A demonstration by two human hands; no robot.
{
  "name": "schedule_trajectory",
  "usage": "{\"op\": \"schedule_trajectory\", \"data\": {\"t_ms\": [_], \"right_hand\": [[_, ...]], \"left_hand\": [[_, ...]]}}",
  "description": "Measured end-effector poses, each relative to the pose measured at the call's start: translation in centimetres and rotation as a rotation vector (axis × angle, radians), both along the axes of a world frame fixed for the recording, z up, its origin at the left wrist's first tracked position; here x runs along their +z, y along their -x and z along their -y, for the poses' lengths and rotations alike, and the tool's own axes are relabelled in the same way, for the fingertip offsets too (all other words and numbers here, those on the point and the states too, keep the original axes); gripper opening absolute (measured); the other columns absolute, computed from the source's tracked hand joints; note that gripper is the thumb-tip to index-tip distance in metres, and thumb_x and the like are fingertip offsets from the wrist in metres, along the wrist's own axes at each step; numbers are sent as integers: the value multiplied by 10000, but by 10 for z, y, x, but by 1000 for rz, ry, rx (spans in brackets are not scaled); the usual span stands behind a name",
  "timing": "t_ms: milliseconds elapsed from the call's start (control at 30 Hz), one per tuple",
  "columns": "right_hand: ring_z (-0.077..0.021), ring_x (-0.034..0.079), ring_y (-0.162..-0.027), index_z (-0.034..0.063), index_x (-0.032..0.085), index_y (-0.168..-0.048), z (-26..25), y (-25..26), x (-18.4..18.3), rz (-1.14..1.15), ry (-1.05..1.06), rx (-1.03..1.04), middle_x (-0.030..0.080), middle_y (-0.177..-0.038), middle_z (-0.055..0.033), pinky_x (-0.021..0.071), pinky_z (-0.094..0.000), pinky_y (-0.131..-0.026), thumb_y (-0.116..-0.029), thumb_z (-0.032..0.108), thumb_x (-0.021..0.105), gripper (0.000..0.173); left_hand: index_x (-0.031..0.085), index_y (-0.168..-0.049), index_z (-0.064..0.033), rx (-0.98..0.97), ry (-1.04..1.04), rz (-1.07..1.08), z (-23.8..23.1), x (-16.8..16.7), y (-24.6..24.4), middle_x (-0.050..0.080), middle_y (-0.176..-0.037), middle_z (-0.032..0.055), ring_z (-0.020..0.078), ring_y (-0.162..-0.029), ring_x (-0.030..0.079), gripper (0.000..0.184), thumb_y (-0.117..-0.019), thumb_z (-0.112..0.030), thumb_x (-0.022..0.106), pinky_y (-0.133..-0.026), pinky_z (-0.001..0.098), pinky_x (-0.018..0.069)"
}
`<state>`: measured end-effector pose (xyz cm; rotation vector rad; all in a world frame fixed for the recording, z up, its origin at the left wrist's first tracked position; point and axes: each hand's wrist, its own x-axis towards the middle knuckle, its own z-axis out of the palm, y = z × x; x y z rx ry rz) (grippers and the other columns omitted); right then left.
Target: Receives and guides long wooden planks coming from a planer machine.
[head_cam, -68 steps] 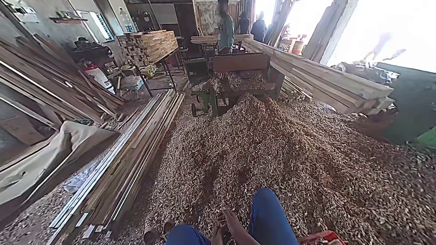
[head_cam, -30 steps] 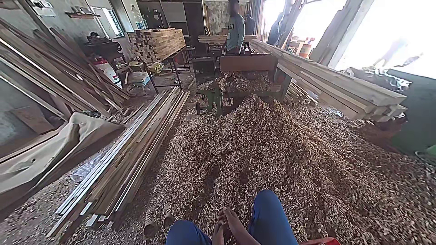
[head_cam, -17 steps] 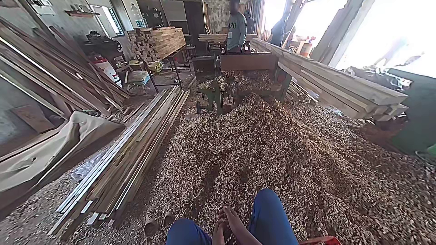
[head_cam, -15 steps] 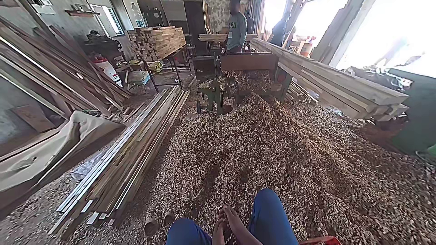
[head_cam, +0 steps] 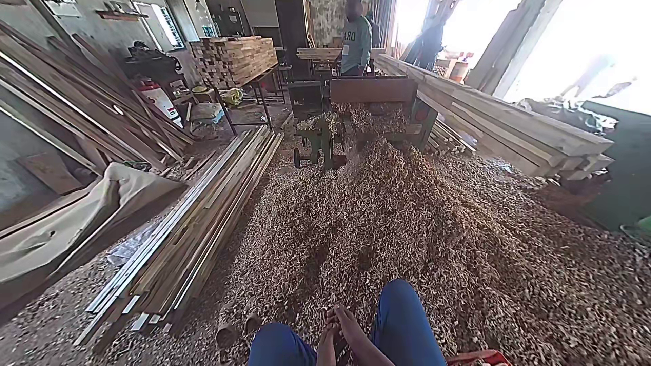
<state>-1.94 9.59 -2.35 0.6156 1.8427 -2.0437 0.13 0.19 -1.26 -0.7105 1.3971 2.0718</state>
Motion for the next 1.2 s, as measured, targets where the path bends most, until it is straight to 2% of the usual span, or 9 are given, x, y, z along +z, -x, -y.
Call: {"op": "schedule_trajectory", "data": {"t_ms": [67, 233, 367, 567, 700, 933, 1200], "right_hand": [[-108, 597, -879, -4, 625, -1178, 0, 1, -1, -11, 1, -4, 668, -1022, -81, 467, -291, -769, -1140, 265, 280, 439], [-108, 604, -884, -9, 624, -1173, 0, 1, -5, -16, 24, -2, 664, -1021, -81, 479, -290, -784, -1142, 268, 273, 448], [-95, 596, -868, 8, 627, -1154, 0, 0, -4, -15, 30, 1, 659, -1005, -62, 468, -275, -751, -1141, 276, 274, 443], [-98, 596, -866, 3, 623, -1156, -1, 0, -3, -24, 7, 10, 662, -1003, -69, 461, -275, -742, -1140, 267, 272, 440], [-111, 606, -888, 7, 620, -1167, 0, -1, -3, -27, 13, 8, 663, -1016, -76, 475, -295, -775, -1139, 270, 279, 432], [-126, 604, -940, 4, 609, -1208, 1, -1, 2, 6, 9, 1, 670, -1065, -94, 461, -307, -805, -1139, 268, 296, 416], [-115, 609, -913, 17, 610, -1203, -1, 0, -4, 15, 25, 17, 671, -1043, -80, 466, -293, -777, -1141, 295, 290, 429]], "left_hand": [[458, -1424, 18, -10, -10, 5, 0, 0, 0, 561, -1375, 202, 260, -1206, 588, 445, -1114, -265, 309, -998, 457, 494], [454, -1424, 17, 2, -3, 15, 0, 3, -1, 560, -1373, 200, 255, -1203, 590, 437, -1109, -264, 338, -990, 450, 497], [440, -1436, 13, -13, 15, 15, -1, 9, -2, 553, -1379, 196, 253, -1209, 584, 441, -1114, -264, 322, -996, 458, 491], [456, -1426, 4, -12, 23, 18, -2, 7, -1, 578, -1340, 192, 253, -1168, 604, 427, -1115, -266, 344, -967, 457, 506], [478, -1402, -7, 0, 43, 19, -3, 11, 0, 609, -1278, 177, 235, -1108, 625, 403, -1113, -256, 346, -922, 440, 525], [444, -1445, -19, -22, 50, 6, -3, 7, 0, 593, -1320, 180, 237, -1128, 613, 424, -1113, -263, 340, -932, 444, 514], [441, -1441, -11, -37, 28, -22, -2, 3, -1, 583, -1330, 182, 244, -1149, 609, 425, -1112, -257, 330, -946, 448, 514]]}}
